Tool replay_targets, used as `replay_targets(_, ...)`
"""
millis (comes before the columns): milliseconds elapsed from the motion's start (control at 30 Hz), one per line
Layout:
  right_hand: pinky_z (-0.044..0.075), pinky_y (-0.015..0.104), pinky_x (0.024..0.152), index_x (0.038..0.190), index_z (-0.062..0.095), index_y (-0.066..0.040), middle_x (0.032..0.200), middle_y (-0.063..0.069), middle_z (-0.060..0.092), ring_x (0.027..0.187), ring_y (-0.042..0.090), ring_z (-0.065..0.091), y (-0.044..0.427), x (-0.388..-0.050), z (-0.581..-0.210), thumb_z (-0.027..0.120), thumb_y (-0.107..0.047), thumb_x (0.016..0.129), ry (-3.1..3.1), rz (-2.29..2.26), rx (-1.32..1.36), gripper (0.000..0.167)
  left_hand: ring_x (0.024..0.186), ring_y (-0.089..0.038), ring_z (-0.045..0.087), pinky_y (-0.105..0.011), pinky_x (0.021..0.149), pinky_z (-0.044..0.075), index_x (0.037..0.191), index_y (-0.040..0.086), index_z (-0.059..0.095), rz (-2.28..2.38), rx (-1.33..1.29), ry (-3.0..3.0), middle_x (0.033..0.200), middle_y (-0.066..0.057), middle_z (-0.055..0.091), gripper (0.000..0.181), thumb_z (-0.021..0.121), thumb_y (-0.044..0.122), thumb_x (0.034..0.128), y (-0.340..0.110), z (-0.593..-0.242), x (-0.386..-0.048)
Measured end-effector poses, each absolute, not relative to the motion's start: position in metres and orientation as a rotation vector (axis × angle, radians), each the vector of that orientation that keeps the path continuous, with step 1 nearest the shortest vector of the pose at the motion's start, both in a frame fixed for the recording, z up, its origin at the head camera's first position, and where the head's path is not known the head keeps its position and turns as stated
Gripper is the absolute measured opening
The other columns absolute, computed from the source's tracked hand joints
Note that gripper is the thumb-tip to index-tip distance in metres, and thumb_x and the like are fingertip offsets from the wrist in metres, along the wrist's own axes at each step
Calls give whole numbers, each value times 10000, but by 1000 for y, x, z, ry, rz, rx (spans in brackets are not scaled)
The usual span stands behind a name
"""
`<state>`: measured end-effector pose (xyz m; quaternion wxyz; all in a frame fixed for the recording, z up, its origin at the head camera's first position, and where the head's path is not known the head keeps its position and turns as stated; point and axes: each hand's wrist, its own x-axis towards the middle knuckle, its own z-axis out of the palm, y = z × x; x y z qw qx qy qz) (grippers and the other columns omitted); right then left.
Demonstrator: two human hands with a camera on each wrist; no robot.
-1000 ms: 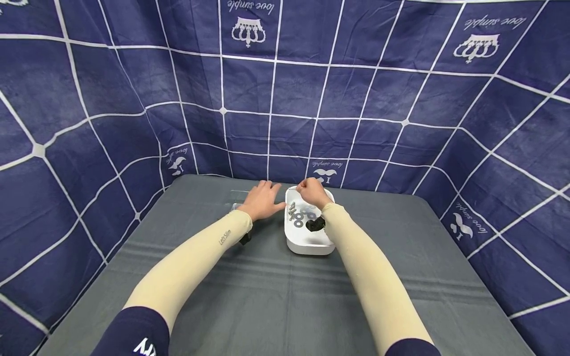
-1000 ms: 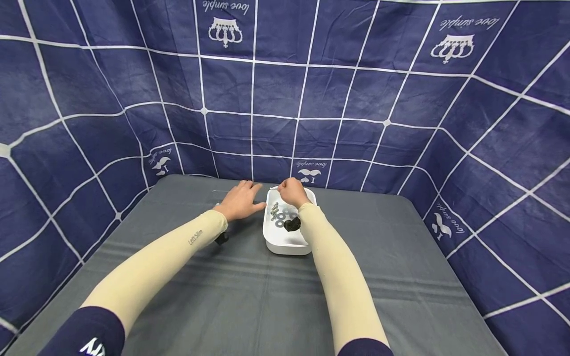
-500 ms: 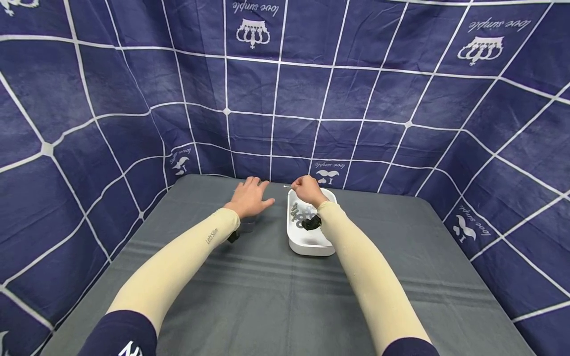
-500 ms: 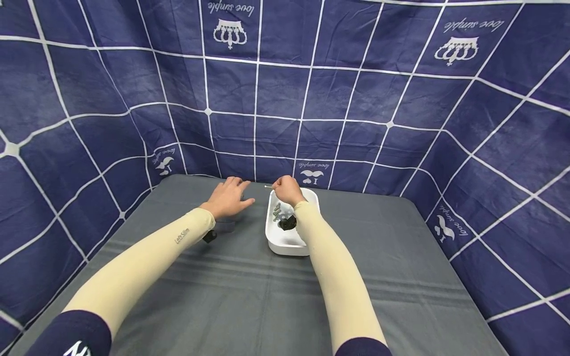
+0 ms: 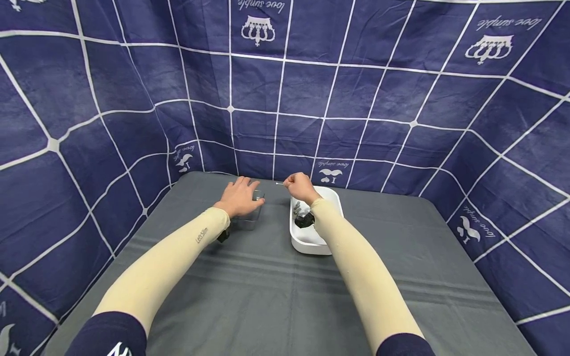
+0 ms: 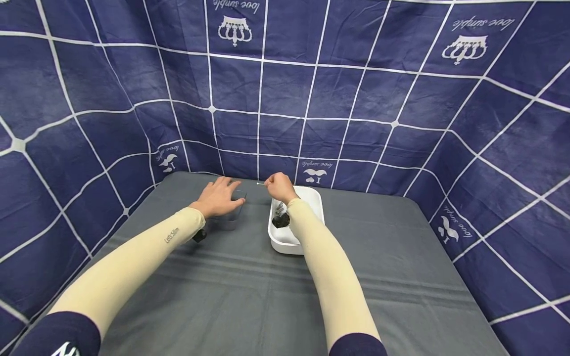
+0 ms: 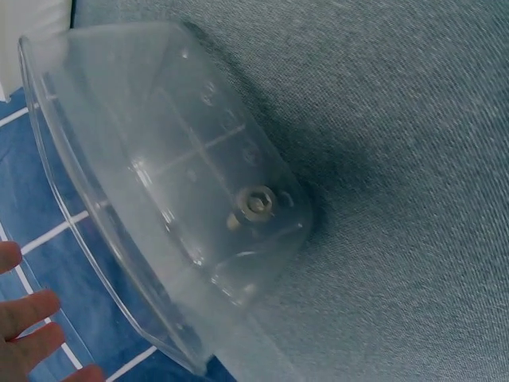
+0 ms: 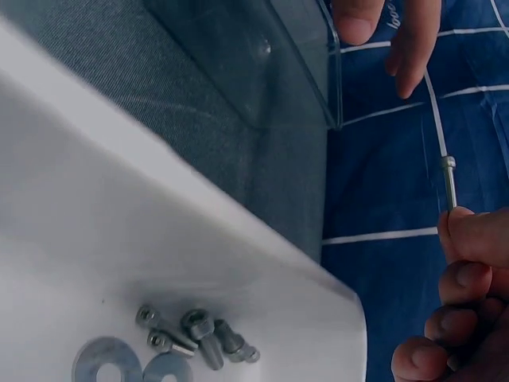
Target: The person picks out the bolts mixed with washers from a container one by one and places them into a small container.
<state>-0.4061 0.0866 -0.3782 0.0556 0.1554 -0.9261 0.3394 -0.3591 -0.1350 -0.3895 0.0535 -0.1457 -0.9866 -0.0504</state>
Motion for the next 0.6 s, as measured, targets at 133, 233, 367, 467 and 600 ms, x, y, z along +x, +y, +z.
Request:
replay_targets(133,498,315,858,916,782,-47,761,-22,608,790,163,563,80,-402,-374,549,-104,943,-2821,1017,482,242,1434,-344,347,-602,1114,340,1538,145,430,-150,-411,-3010,1520,-170,421,738,536,579,950,-140,-390,-359)
replay_targets(233,504,329,859,901,782,-38,763,-9,616,800,182,575,76,-399,-371,553,-97,937,-2817,1033,493,239,1434,-352,346,-609,1114,336,1540,145,427,-152,-398,-3013,1519,-173,422,738,533,578,952,-143,-390,-359)
replay_targets(367,485,313,792,886,780,-31,739,0,599,768,192,560,70,-398,-370,564,-102,936,-2806,1046,502,233,1443,-365,333,-614,1121,326,1540,148,425,-167,-387,-3011,1525,-176,415,739,534,582,951,-150,-391,-358)
replay_targets(467,468,294,768,890,781,-37,761,-11,610,763,177,551,66,-399,-371,570,-119,944,-2810,1053,508,233,1447,-370,329,-615,1122,324,1537,146,429,-177,-371,-3011,1525,-182,417,743,544,579,945,-155,-392,-357)
replay_targets(600,476,300,786,899,786,-51,778,-5,626,779,172,553,61,-400,-375,582,-131,947,-2822,1062,507,224,1448,-380,328,-625,1121,321,1538,136,424,-165,-355,-3027,1528,-197,409,744,543,571,946,-163,-392,-354)
